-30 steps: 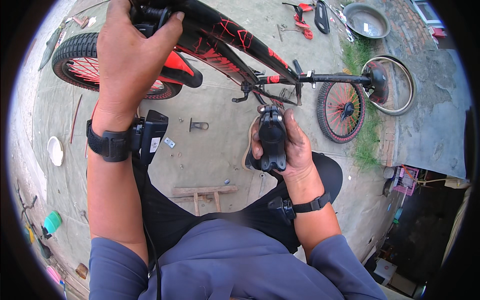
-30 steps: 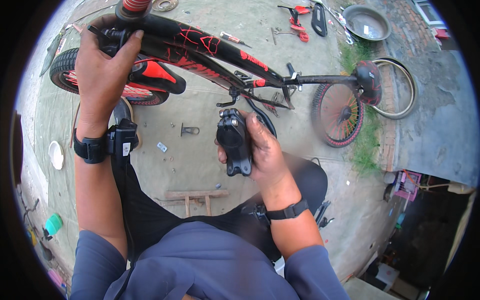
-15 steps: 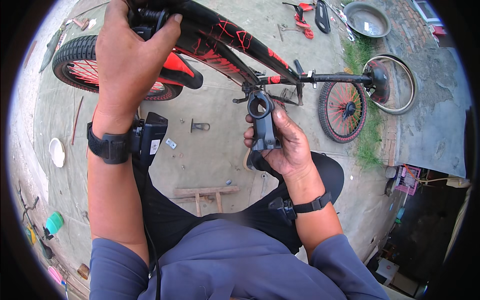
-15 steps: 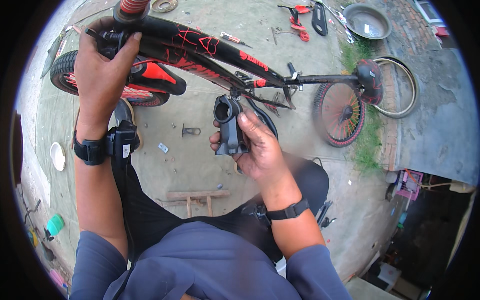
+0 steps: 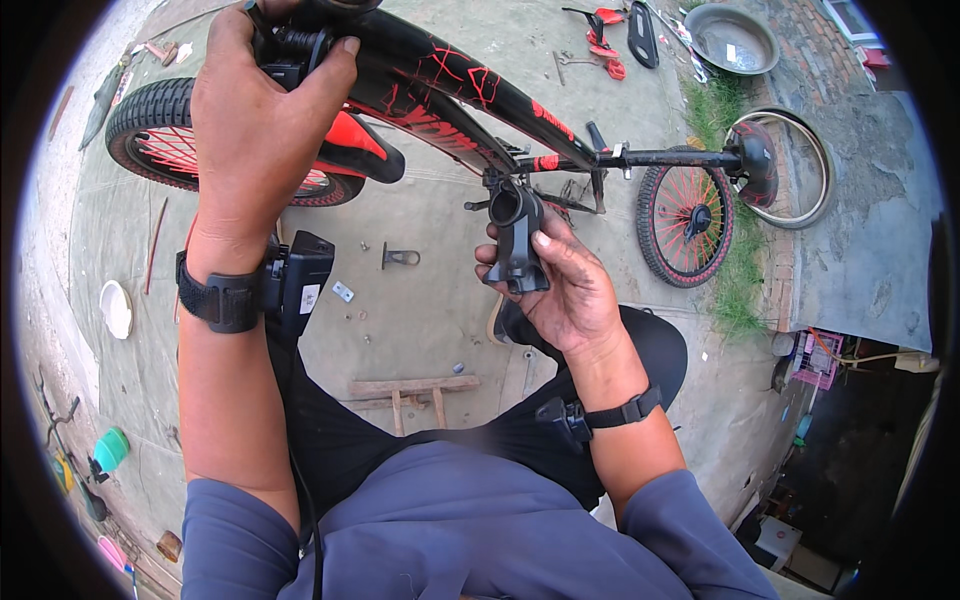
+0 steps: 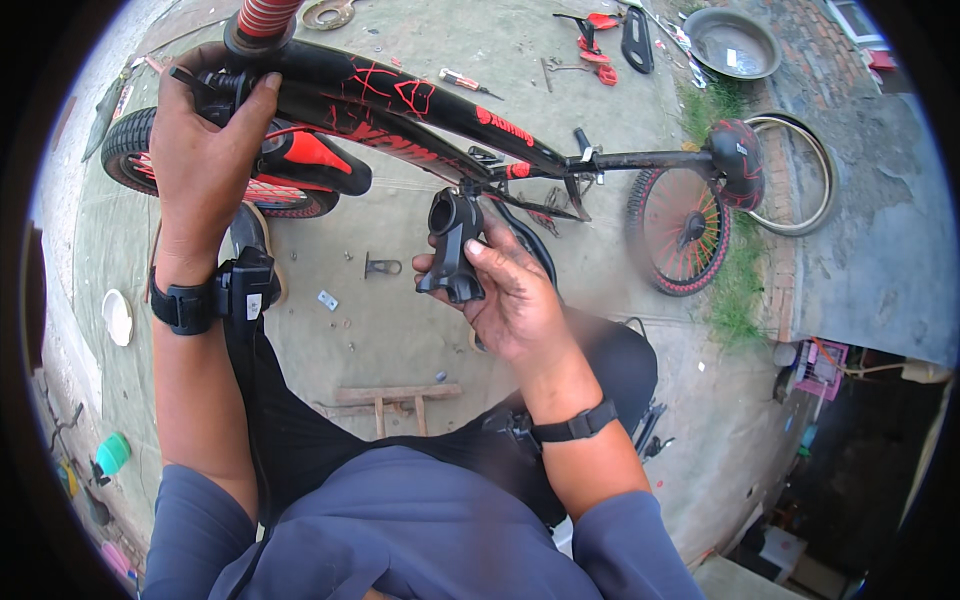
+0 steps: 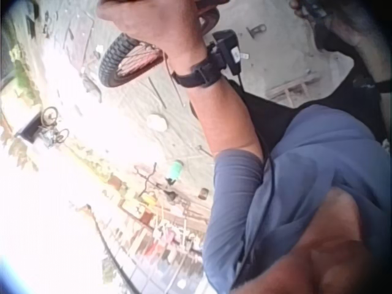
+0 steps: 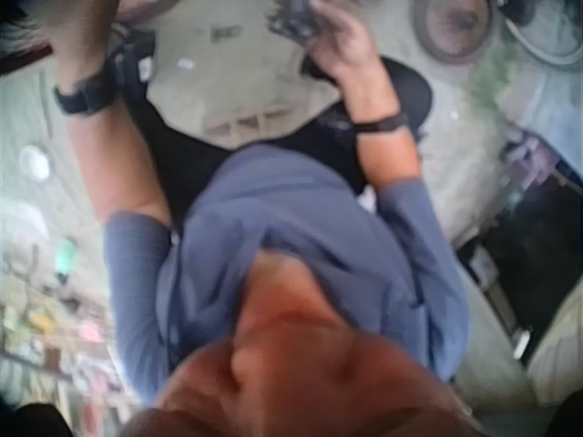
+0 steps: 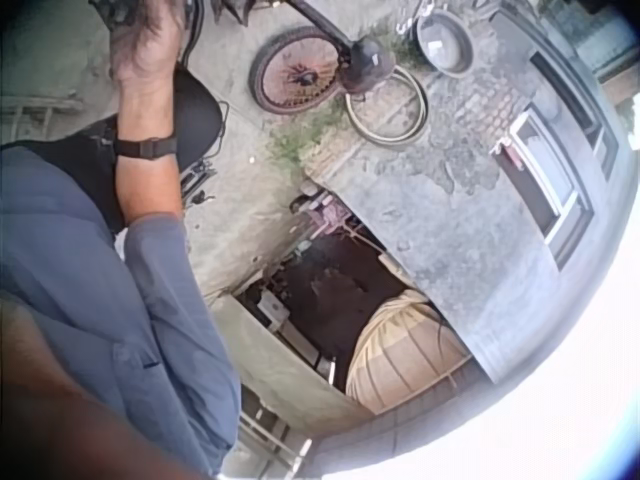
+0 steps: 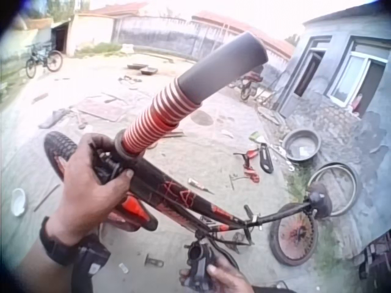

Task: The person assembles the front end of a bicycle by installing the handlebar stem, handlebar, and brake lever onto the frame. The person then installs the seat post and saddle onto the frame.

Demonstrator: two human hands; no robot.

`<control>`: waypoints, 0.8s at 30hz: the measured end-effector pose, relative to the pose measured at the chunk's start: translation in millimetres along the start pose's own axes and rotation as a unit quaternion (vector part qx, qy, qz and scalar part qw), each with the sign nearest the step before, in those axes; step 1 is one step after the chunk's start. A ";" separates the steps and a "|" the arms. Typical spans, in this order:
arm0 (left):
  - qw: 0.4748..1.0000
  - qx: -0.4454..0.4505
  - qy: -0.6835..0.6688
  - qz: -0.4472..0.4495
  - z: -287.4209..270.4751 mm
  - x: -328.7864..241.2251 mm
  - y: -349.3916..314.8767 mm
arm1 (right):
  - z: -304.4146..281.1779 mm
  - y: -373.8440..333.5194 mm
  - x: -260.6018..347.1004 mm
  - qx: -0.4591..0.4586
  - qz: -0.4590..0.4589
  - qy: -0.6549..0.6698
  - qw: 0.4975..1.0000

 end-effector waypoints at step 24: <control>1.000 0.000 0.001 -0.005 0.0 -2.2 0.1 | 1.5 0.6 -4.4 -0.037 -0.031 -0.047 0.998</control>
Point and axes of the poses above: each hand's wrist, its own y-axis towards the middle knuckle, its own z-axis out of the palm, x = y × z, the point moved 3 cm from there along y, towards the middle knuckle
